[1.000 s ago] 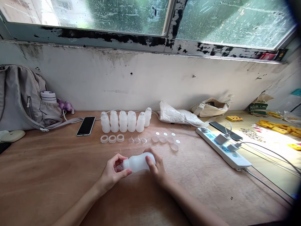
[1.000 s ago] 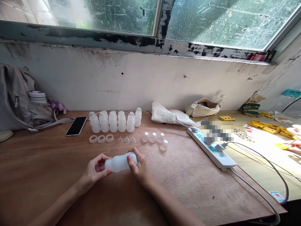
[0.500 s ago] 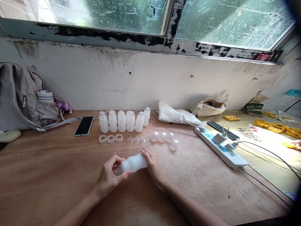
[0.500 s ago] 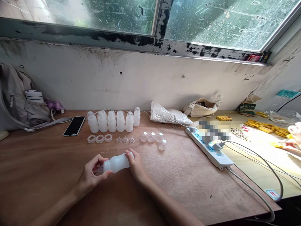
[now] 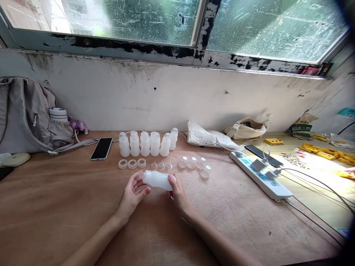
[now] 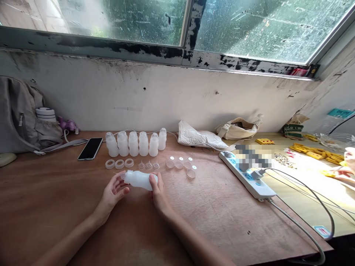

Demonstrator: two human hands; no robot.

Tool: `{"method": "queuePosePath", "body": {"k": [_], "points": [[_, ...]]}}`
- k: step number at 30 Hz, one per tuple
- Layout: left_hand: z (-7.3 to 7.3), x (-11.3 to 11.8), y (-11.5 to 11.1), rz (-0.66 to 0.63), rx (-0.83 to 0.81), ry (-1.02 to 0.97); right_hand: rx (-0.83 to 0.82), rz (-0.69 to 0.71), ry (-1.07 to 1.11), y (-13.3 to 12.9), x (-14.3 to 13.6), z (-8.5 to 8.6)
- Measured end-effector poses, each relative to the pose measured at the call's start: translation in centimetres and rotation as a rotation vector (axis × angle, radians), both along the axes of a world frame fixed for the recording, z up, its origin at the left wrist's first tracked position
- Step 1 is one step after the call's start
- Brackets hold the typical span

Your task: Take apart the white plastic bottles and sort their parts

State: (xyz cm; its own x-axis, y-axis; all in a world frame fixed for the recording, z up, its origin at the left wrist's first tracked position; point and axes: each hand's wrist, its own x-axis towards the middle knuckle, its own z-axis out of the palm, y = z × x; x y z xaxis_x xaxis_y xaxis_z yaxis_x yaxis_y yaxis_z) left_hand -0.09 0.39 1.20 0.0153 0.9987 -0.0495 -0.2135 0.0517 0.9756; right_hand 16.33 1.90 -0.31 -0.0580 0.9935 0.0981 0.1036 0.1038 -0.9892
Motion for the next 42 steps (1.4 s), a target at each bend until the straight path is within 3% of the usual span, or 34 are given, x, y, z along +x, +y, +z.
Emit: {"method": "queuePosePath", "body": {"k": [5, 11, 13, 18, 23, 26, 29, 32, 35, 38, 42], "points": [[0.1, 0.4, 0.0, -0.140, -0.116, -0.071, 0.046, 0.114, -0.051, -0.8, -0.5, 0.4], [0.7, 0.1, -0.3, -0.113, -0.087, -0.147, 0.196, 0.281, -0.196, -1.5, -0.7, 0.7], [0.8, 0.0, -0.2, -0.097, -0.096, -0.183, 0.253, 0.278, -0.249, -1.2, -0.3, 0.8], [0.5, -0.4, 0.2, -0.032, -0.109, -0.199, 0.385, -0.077, -0.507, 1.0, 2.1, 0.6], [0.3, -0.3, 0.4, -0.043, -0.130, -0.266, 0.343, -0.196, -0.602, 3.1, 4.9, 1.0], [0.5, -0.4, 0.4, -0.057, -0.203, -0.331, 0.386, -0.480, -0.824, 3.8, 6.9, 1.6], [0.7, -0.8, 0.4, -0.061, -0.242, -0.381, 0.232, -0.691, -1.026, 4.3, 9.6, 2.0], [0.8, -1.1, 0.4, -0.086, -0.256, -0.385, -0.024, -0.685, -1.121, 4.7, 12.0, 1.6], [0.7, -1.1, 0.4, -0.102, -0.274, -0.343, -0.125, -0.586, -1.115, 5.0, 13.2, 1.0], [0.7, -0.9, 0.3, -0.097, -0.281, -0.315, -0.069, -0.550, -1.000, 5.3, 12.9, 0.8], [0.4, -0.8, 0.3, -0.084, -0.287, -0.288, 0.043, -0.407, -0.555, 5.3, 10.8, 1.1]]}}
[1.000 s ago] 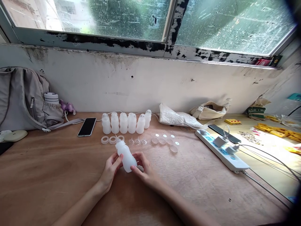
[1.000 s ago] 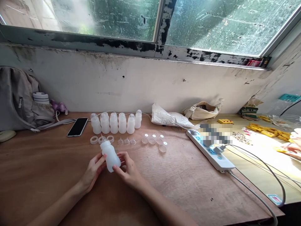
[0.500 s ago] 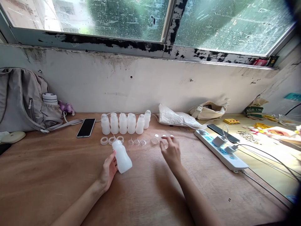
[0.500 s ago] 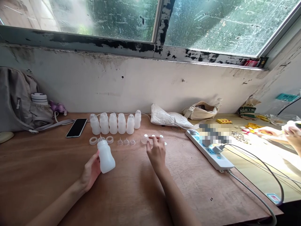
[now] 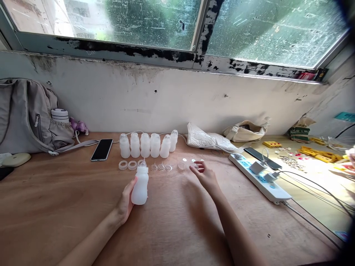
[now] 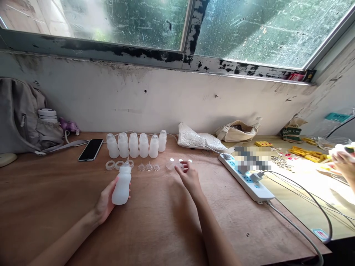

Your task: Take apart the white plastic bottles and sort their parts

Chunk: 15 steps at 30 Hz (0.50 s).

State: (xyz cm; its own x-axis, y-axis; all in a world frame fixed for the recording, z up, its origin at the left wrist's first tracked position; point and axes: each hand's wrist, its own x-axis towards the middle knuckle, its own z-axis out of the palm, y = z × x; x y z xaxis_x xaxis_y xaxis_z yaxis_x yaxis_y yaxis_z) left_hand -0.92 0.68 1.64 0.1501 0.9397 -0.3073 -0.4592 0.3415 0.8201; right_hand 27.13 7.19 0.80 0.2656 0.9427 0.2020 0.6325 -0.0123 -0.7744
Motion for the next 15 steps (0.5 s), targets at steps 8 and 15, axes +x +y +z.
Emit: {"method": "queuePosePath", "body": {"k": [8, 15], "points": [[0.2, -0.2, -0.1, -0.053, 0.047, 0.140, 0.025, 0.316, 0.531, -1.4, -5.8, -1.1], [0.6, 0.0, -0.2, -0.112, 0.084, 0.267, -0.028, 0.373, 0.706, -2.4, -7.1, -0.8]]}}
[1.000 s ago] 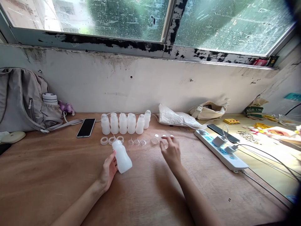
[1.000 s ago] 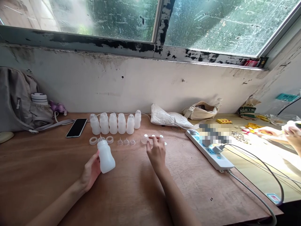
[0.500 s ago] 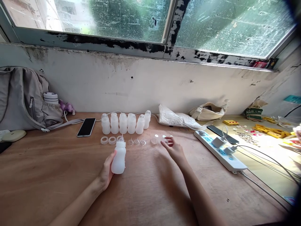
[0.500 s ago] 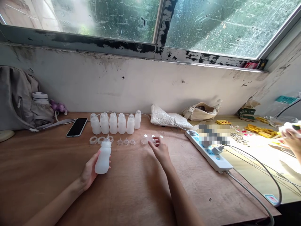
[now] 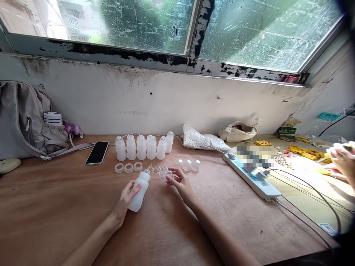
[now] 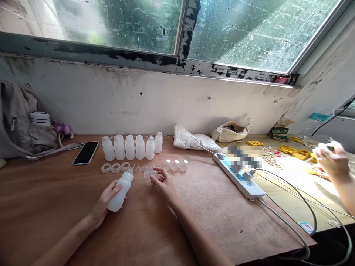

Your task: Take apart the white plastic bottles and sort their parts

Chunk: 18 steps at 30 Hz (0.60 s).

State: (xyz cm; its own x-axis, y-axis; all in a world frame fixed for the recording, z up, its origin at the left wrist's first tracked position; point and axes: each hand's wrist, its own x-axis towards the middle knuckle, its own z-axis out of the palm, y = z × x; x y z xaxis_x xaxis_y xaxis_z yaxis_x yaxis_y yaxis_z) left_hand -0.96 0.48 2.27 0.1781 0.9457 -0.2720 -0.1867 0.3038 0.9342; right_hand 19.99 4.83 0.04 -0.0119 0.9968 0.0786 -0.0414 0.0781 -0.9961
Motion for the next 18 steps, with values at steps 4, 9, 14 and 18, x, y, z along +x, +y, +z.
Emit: {"method": "queuePosePath", "body": {"k": [4, 9, 14, 18], "points": [[-0.06, -0.06, 0.04, -0.043, 0.072, 0.084, -0.040, 0.025, 0.130, -0.19, 0.07, 0.24], [-0.17, -0.31, 0.28, -0.016, 0.148, 0.131, -0.049, 0.050, 0.288, -0.22, 0.29, 0.40], [-0.26, -0.66, 0.55, -0.015, 0.152, 0.224, -0.032, 0.085, 0.326, -0.26, 0.21, 0.27], [-0.18, -0.81, 0.63, -0.032, 0.170, 0.260, -0.039, 0.117, 0.317, -0.39, 0.07, 0.12]]}}
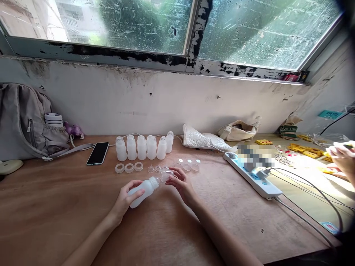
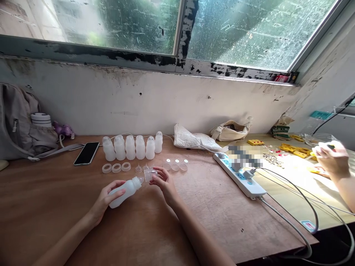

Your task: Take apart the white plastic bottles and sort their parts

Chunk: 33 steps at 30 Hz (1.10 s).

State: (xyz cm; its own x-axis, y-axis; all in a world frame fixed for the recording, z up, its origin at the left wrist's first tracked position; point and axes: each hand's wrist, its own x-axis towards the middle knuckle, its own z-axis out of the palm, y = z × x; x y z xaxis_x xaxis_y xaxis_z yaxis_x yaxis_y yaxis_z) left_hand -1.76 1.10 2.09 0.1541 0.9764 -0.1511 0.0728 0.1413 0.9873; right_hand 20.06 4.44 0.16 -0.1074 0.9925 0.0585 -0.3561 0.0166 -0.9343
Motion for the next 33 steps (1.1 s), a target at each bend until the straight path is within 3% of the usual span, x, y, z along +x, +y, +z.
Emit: {"method": "queuePosePath", "body": {"k": [12, 23, 33], "points": [[0.06, -0.02, 0.14, 0.044, -0.012, 0.013, -0.036, 0.122, -0.018, -0.09, -0.30, -0.09], [-0.18, -0.27, 0.25, 0.030, 0.014, 0.028, -0.130, 0.063, -0.257, 0.30, -0.25, -0.83], [0.18, -0.22, 0.26, 0.028, 0.027, 0.060, -0.156, 0.068, -0.319, 0.06, -0.59, -0.55]]}}
